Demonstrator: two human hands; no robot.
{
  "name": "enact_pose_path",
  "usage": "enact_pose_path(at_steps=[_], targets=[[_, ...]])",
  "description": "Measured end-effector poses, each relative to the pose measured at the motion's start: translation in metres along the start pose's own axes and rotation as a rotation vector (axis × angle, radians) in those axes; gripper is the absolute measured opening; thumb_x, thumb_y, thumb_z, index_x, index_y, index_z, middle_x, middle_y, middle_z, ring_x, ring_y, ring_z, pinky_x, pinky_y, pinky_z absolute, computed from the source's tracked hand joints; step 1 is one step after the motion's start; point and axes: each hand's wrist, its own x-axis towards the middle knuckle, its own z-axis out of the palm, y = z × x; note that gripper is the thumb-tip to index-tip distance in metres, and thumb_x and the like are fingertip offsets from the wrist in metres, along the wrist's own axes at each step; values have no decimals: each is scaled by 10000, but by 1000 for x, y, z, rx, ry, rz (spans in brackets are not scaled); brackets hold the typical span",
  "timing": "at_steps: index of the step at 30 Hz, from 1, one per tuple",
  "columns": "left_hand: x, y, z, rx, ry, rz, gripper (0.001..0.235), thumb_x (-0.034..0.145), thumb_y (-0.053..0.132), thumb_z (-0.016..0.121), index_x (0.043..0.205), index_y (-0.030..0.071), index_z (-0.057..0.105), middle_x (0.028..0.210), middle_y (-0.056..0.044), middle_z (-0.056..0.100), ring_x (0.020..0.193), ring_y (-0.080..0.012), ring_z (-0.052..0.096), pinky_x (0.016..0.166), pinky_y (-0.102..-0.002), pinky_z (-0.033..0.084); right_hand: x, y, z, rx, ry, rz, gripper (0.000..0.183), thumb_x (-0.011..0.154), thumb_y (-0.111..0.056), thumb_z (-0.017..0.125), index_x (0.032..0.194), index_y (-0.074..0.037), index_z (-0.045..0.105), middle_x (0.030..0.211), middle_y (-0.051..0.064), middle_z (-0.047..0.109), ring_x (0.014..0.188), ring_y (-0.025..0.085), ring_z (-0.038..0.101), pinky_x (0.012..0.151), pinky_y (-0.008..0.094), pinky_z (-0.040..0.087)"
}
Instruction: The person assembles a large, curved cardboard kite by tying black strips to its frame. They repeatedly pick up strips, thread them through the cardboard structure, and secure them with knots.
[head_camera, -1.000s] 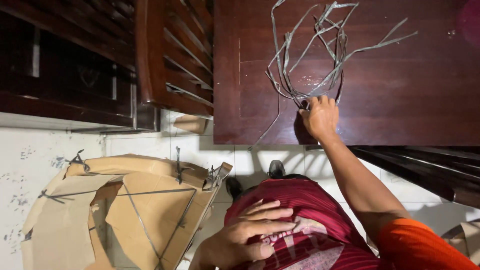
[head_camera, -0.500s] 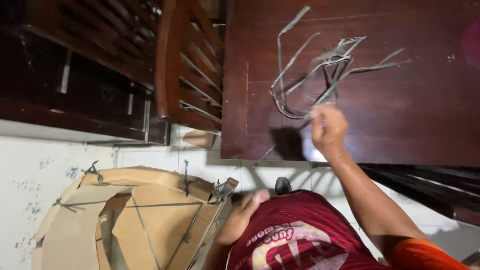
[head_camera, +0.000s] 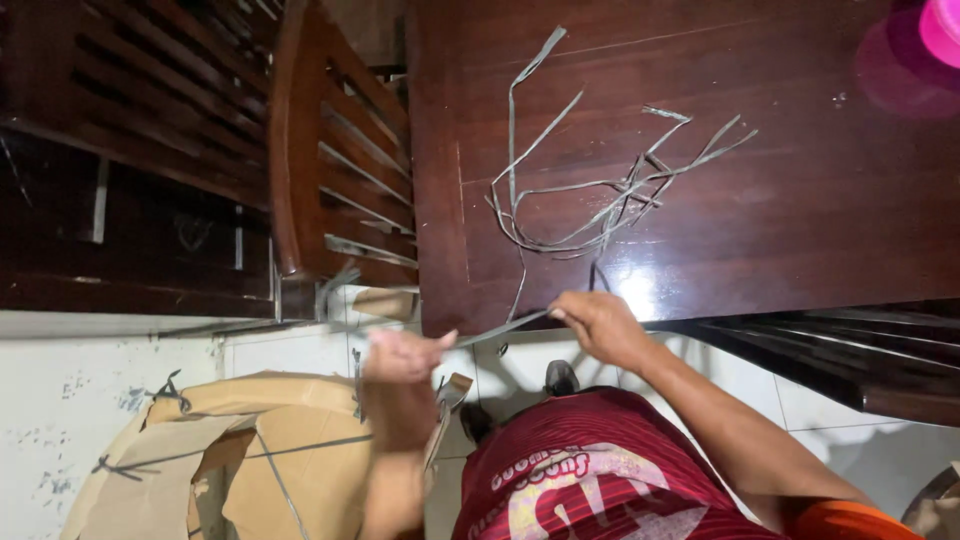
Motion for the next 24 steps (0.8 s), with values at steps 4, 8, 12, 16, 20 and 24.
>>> enact_pose_path(at_steps=[4,8,12,16,20,24], targets=[[10,-3,-31,-1325,462,-761,247,930,36,496,714,154,471,651,-8,426,596,-170,427,625,-325,443,-22,59,-2,-54,90,175,206,935,-23,581,1010,-208,633,834,38,702,674,305,635,626,421,466],[15,-12,-63,-1214,663,-926,439,1116,441,376,770,173,415,560,34,249,451,-108,205,420,-277,192,-32,86,-17,-108,154,485,167,1018,-190,543,1074,-207,699,896,108,732,798,352,691,712,440,470],[-57,-90,-44,-371,192,-552,291,692,-67,345,833,176,270,730,68,315,581,-49,318,468,-203,173,-38,86,-33,-377,48,668,319,1118,-369,476,945,-194,680,926,141,724,851,403,685,697,477,471],[-56,-63,-27,-639,607,-1187,201,905,226,504,717,223,434,635,61,336,554,-82,300,478,-308,247,-30,77,-37,-423,120,367,264,1073,-236,645,1280,-143,778,1220,140,755,1157,362,655,1054,426,469],[-107,-47,11,165,-194,-467,276,1031,159,425,1042,199,697,988,-27,655,754,-124,602,592,-276,461,32,-34,-59,-225,276,-128,339,1113,-106,560,1381,59,686,1422,280,662,1359,458,580,1219,531,381],[-61,71,-26,-482,-134,-932,322,1049,329,515,845,157,695,543,1,460,523,-145,389,527,-370,317,74,-137,-57,67,-50,-378,330,1038,-257,490,1299,-138,652,1372,99,651,1380,340,557,1259,676,255]])
